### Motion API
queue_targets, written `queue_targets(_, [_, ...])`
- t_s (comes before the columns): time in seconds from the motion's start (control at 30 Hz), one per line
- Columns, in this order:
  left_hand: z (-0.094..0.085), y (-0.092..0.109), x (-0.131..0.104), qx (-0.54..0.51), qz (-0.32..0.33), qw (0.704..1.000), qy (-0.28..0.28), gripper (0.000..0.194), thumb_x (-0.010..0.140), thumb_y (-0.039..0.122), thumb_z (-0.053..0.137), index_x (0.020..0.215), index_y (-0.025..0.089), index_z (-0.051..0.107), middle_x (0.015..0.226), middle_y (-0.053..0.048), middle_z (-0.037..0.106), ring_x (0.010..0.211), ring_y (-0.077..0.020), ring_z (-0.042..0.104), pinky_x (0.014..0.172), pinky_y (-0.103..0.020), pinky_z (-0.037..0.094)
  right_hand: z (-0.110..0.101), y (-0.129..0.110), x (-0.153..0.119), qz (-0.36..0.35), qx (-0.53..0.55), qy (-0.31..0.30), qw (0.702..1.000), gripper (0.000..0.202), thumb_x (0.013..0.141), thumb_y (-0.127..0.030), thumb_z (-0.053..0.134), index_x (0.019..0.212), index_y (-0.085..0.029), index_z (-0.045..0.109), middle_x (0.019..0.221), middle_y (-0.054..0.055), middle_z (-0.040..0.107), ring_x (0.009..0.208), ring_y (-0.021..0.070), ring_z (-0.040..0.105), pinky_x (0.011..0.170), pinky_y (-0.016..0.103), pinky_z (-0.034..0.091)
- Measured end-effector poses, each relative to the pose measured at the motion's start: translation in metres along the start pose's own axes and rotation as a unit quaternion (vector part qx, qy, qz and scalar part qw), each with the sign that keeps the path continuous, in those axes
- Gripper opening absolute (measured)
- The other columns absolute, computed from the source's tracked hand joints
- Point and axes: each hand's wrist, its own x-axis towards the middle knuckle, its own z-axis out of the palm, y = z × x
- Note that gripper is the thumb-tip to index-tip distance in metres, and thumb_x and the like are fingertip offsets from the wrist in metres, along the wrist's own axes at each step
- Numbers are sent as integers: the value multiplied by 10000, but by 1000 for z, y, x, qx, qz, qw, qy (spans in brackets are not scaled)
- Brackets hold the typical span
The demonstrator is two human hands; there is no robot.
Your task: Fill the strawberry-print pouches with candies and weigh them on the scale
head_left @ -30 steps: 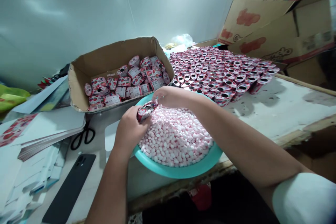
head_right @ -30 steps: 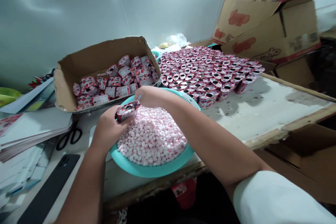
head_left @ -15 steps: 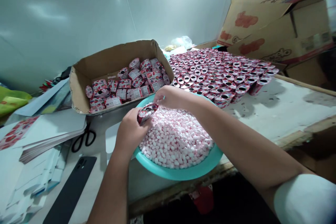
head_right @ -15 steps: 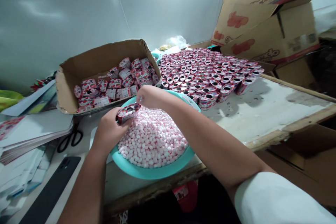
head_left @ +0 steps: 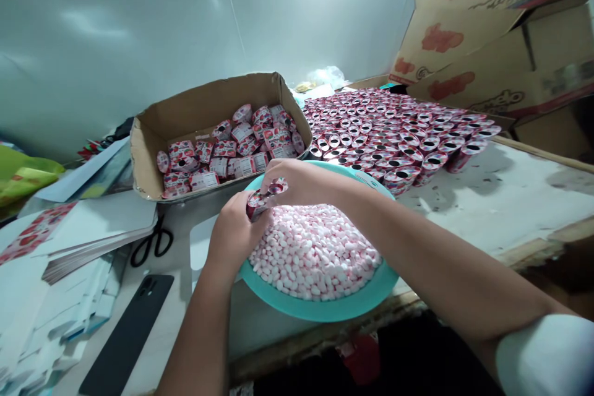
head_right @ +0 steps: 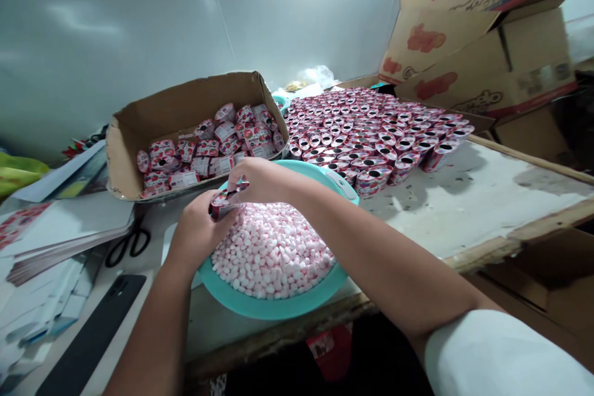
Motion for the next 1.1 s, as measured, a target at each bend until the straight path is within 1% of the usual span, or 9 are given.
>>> queue_targets(0.13, [1, -2, 0, -6, -3, 1000, 4, 300, 859, 397, 610, 1076, 191, 634, 1020, -63, 682, 942, -241, 626, 792, -308, 459, -1, -5, -2, -42, -7, -22, 999, 255, 727, -115, 773, 980, -141, 751, 983, 76, 656, 925, 169, 590, 825, 264, 472])
queue_targets(0.27, [2, -1, 1, -6, -10, 1000, 7, 255, 834, 346, 630, 1040, 197, 634, 984, -49, 676, 920, -235, 621, 766, -298, 448, 0, -7, -2, -37, -15, -37, 999, 291, 700, -48, 736, 978, -134, 747, 969, 69, 678, 860, 153, 603, 760, 243, 474])
queue_targets(0.43, [1, 2, 1, -3, -19, 1000, 7, 234, 833, 350, 640, 1018, 207, 631, 974, -43, 679, 919, -236, 623, 775, -303, 451, -2, -4, -2, 13, 17, -47, 999, 88, 737, -190, 743, 809, -142, 730, 811, 27, 691, 721, 124, 596, 637, 225, 432])
queue_targets(0.5, [1, 1, 1, 0, -24, 1000, 6, 240, 849, 377, 628, 1015, 205, 631, 992, -52, 682, 922, -241, 625, 784, -312, 457, -4, -4, -3, 25, 30, -41, 998, 122, 755, -267, 746, 765, -148, 719, 758, 16, 678, 684, 117, 581, 604, 225, 410])
queue_targets(0.73, [3, -2, 3, -6, -31, 1000, 2, 223, 835, 348, 646, 1010, 210, 630, 1017, -59, 686, 948, -250, 626, 796, -321, 461, -4, -11, -2, -27, 69, -39, 997, 147, 883, -250, 616, 864, -143, 714, 903, 52, 693, 785, 132, 588, 697, 242, 428])
queue_targets(0.83, [3, -1, 3, -6, -34, 999, 7, 186, 829, 331, 649, 969, 211, 620, 972, -49, 682, 915, -243, 624, 764, -317, 454, 1, -11, -1, -14, 118, -50, 992, 334, 960, -407, 529, 835, -146, 695, 855, 54, 686, 766, 144, 582, 703, 259, 427])
queue_targets(0.97, [2, 0, 2, -16, -24, 1000, -7, 210, 829, 341, 645, 993, 211, 623, 969, -50, 684, 900, -242, 628, 744, -318, 455, 2, -7, 0, 77, 174, -41, 981, 668, 965, -662, 356, 697, -145, 682, 696, 55, 660, 650, 141, 579, 662, 272, 424])
queue_targets(1.03, [2, -1, 1, -19, -33, 999, -3, 232, 819, 324, 650, 1021, 214, 627, 1000, -53, 688, 922, -244, 630, 754, -317, 460, 2, -5, 0, 90, 181, -12, 979, 757, 963, -706, 262, 635, -146, 653, 631, 53, 621, 606, 134, 558, 644, 273, 417])
queue_targets(1.1, [2, -1, 1, -18, -35, 999, 1, 211, 823, 321, 642, 1005, 215, 626, 998, -53, 687, 922, -243, 628, 751, -316, 459, 4, -3, 1, 80, 195, 18, 977, 759, 960, -714, 246, 699, -144, 674, 671, 55, 634, 641, 139, 567, 649, 271, 418])
